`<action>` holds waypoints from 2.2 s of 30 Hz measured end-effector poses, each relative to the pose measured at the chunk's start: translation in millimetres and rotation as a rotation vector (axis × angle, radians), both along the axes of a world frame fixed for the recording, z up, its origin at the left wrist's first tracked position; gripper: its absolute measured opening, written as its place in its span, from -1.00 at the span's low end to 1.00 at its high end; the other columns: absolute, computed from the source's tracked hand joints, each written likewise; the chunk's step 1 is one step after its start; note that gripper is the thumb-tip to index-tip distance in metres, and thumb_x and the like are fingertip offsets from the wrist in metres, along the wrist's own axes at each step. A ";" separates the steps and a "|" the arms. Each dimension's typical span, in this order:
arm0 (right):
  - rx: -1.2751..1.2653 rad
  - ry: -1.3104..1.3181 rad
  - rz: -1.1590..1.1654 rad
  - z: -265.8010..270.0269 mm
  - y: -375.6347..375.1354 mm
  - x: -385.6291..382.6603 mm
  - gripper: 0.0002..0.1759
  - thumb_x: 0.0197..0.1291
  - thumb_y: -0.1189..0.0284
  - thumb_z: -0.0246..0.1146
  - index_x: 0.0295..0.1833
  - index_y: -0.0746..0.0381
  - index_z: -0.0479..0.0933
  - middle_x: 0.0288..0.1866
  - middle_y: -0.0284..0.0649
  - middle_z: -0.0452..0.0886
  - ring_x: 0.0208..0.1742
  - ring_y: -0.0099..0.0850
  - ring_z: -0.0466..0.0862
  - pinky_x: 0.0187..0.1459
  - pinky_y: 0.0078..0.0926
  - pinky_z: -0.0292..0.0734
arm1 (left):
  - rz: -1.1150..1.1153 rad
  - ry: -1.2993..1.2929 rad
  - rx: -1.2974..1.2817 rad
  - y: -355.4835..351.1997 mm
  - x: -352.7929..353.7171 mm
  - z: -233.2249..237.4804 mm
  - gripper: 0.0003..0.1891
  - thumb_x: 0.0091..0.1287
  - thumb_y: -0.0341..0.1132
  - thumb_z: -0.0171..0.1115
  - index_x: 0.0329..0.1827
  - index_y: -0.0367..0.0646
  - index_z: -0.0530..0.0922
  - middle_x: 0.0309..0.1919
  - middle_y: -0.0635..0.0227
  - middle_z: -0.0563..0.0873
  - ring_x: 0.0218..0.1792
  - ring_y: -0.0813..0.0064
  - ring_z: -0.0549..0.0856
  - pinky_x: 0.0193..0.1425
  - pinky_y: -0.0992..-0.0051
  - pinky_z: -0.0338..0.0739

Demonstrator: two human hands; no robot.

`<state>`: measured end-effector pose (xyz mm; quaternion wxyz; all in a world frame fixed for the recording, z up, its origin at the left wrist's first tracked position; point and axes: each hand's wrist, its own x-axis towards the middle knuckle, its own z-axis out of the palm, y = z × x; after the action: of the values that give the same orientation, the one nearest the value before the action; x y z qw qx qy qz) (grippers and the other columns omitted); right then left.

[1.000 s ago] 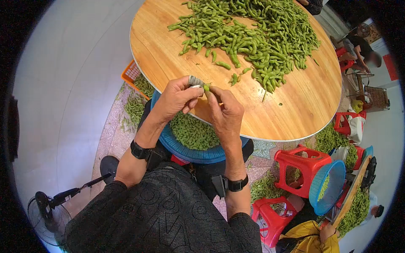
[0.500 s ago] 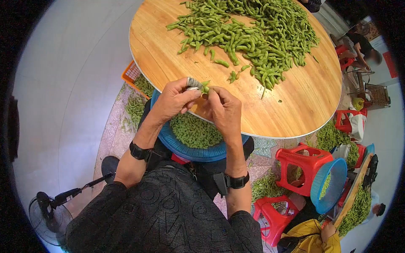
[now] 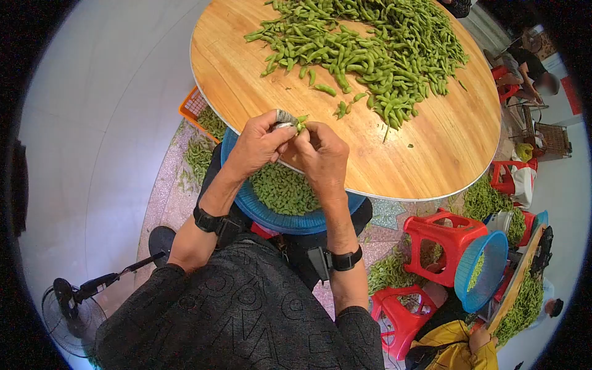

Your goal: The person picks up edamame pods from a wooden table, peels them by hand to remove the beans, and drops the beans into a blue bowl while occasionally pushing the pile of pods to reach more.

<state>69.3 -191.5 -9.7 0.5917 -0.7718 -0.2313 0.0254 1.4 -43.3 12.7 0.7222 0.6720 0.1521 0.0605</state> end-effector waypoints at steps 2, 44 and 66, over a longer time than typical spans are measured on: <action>0.110 0.391 0.095 10.3 -6.0 2.6 -0.83 0.38 0.47 0.36 -0.05 0.36 0.69 -0.31 -0.26 0.77 -0.33 -0.59 0.74 -0.32 -0.60 0.62 | -0.028 -0.083 0.070 0.4 -2.3 1.1 -0.90 0.51 -0.36 0.26 -0.16 -0.20 0.61 -0.53 0.54 0.58 -0.60 0.78 0.48 -0.54 0.66 0.33; -0.210 -0.148 0.641 34.6 -24.2 -12.9 -0.82 0.27 0.51 0.42 -0.03 0.30 0.67 -0.21 -0.16 0.68 -0.21 -0.25 0.75 -0.18 -0.36 0.63 | 0.014 -0.356 0.830 37.8 -98.5 -9.4 -0.79 0.32 -0.56 0.32 0.01 -0.29 0.65 -0.16 0.07 0.70 -0.17 0.01 0.76 -0.10 0.23 0.67; -0.106 -0.129 0.238 19.8 5.8 17.3 -0.82 0.31 0.58 0.40 -0.01 0.32 0.64 -0.15 -0.14 0.64 -0.29 -0.36 0.65 -0.23 -0.42 0.56 | 0.103 -0.036 -0.157 25.9 -52.0 11.4 -0.80 0.52 -0.33 0.30 0.04 -0.30 0.66 -0.45 0.41 0.69 -0.55 0.67 0.64 -0.47 0.65 0.55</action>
<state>86.6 -185.7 10.1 0.5267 -0.7691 -0.3573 0.0579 -50.6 -17.4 24.1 0.7711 0.6037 0.1775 0.0974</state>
